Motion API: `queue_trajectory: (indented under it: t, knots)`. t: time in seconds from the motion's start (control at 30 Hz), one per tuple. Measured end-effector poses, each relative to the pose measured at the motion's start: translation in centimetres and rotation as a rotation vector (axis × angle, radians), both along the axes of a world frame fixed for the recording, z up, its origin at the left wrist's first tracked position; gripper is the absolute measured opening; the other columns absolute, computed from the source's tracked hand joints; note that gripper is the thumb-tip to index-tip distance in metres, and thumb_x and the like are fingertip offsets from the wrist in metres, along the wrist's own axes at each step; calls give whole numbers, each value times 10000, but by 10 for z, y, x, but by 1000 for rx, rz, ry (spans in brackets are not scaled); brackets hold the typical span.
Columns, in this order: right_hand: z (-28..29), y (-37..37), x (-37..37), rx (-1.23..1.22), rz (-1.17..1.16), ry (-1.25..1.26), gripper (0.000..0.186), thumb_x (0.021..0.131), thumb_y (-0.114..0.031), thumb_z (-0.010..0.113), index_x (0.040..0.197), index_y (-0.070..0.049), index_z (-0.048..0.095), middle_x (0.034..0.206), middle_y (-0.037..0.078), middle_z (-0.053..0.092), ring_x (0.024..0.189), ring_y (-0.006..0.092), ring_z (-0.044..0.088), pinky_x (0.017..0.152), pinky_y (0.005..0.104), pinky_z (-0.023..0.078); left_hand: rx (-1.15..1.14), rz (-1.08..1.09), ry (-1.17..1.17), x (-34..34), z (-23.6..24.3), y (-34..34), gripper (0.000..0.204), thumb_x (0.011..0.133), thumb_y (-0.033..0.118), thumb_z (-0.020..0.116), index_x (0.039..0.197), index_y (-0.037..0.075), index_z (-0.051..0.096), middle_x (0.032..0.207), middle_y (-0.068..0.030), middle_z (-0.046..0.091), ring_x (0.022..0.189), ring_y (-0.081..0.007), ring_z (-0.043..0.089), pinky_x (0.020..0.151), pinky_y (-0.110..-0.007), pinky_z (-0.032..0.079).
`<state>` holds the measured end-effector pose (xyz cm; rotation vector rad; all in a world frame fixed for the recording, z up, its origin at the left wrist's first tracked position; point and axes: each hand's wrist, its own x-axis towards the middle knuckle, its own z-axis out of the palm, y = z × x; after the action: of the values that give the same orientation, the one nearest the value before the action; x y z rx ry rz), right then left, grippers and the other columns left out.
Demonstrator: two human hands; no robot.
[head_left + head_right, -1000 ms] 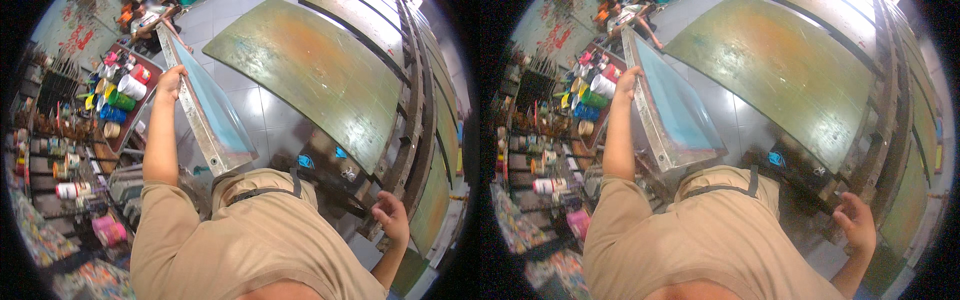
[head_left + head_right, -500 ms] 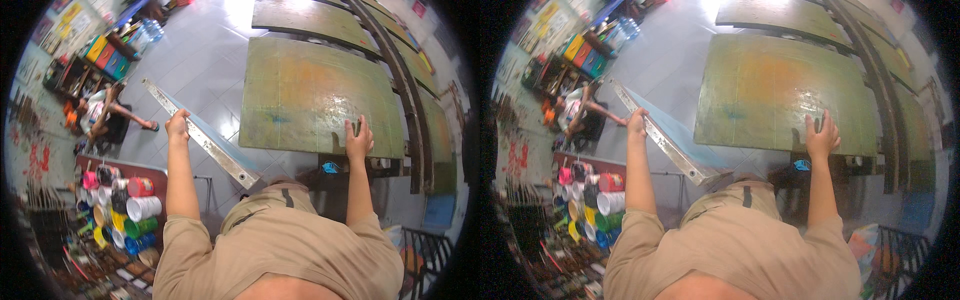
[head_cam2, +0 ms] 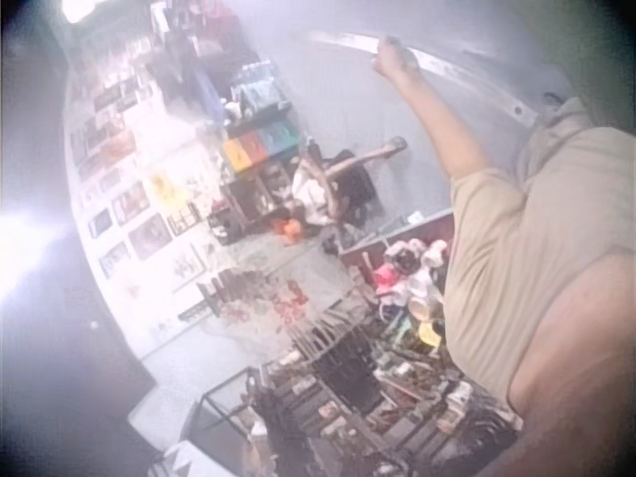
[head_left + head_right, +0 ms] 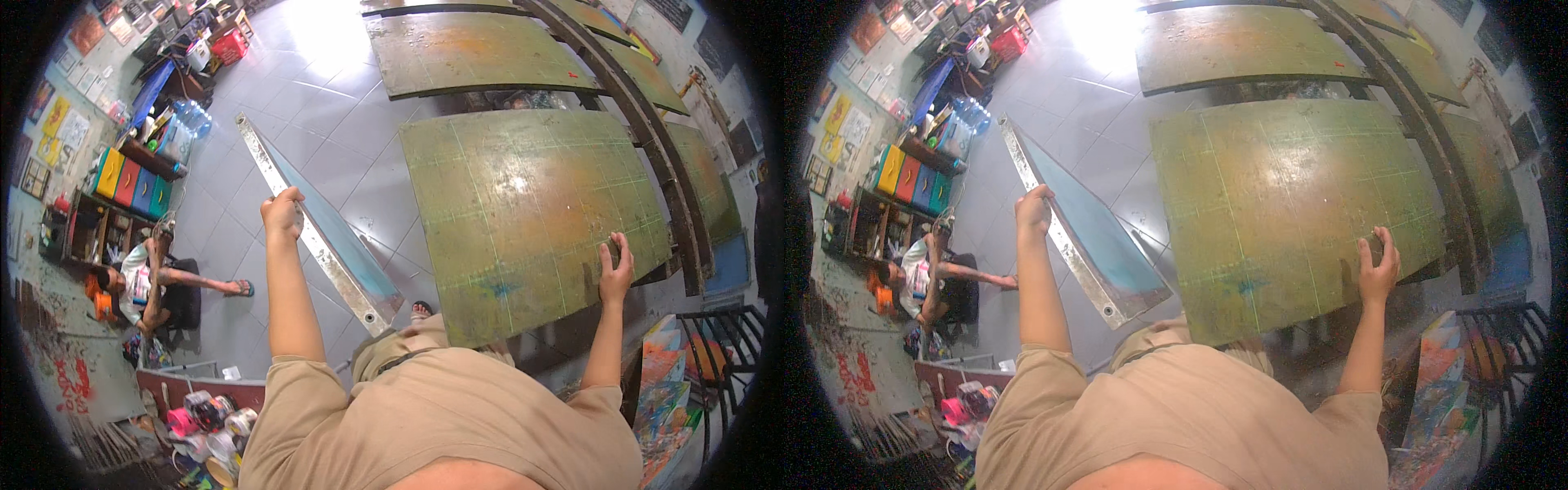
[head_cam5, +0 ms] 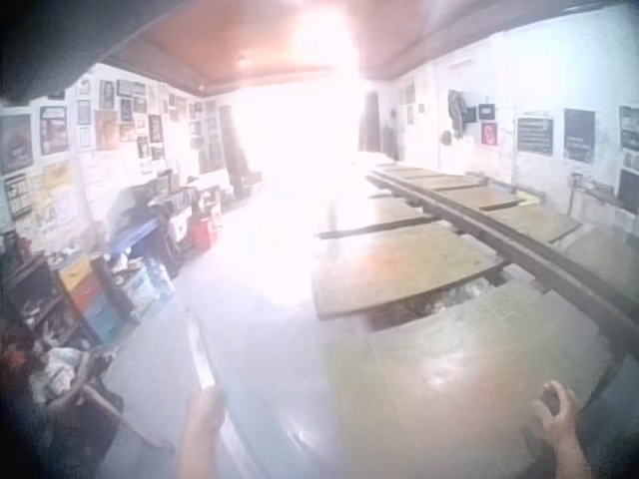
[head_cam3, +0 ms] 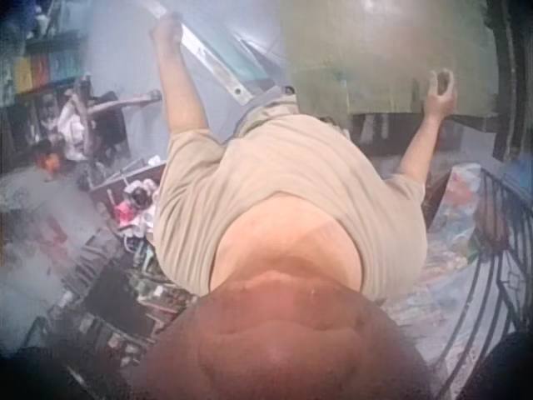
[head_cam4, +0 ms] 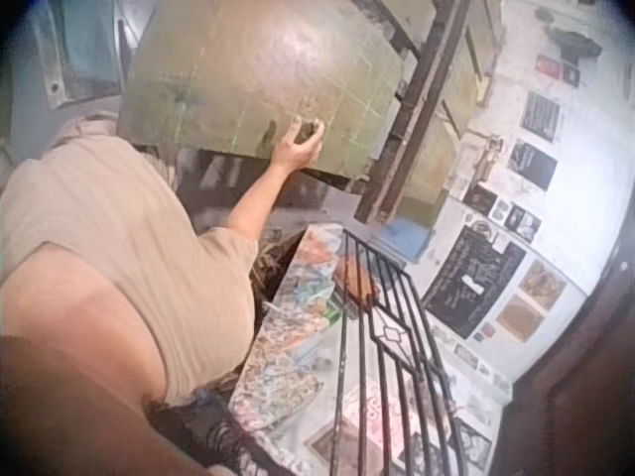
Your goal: The person cleans a screen frame by wiping it with a purple cloth and using a wooden stick to remove debris. They then move the frame to a different location and repeat the cleaning process on another frame.
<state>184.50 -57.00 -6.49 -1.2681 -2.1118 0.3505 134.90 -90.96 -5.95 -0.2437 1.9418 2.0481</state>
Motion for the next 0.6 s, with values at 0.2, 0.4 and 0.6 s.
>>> queue_trajectory:
  t: [0.2, 0.4, 0.6]
  knots:
    - [3, -10, 10, 17, 27, -58, 442, 825, -193, 642, 1234, -73, 525, 1175, 106, 580, 1128, 283, 506, 967, 387, 379, 12, -54, 7, -64, -6, 39, 356, 591, -41, 629, 892, -109, 451, 755, -116, 524, 599, -165, 512, 491, -323, 430]
    - [12, -24, 13, -6, -23, -129, 467, 871, -189, 608, 1296, -57, 465, 1259, 117, 517, 1183, 298, 475, 1015, 387, 352, 80, 26, 60, -129, -6, 82, 241, 582, -49, 629, 775, -60, 484, 694, -71, 517, 565, -148, 493, 477, -296, 388]
    - [15, -69, -51, -105, -437, 309, 447, 890, -166, 601, 1277, 0, 450, 1210, 119, 542, 1090, 203, 525, 944, 317, 402, 164, 31, -7, -197, -5, 86, 179, 603, -61, 607, 732, -25, 488, 596, -34, 487, 428, -112, 413, 395, -278, 305]
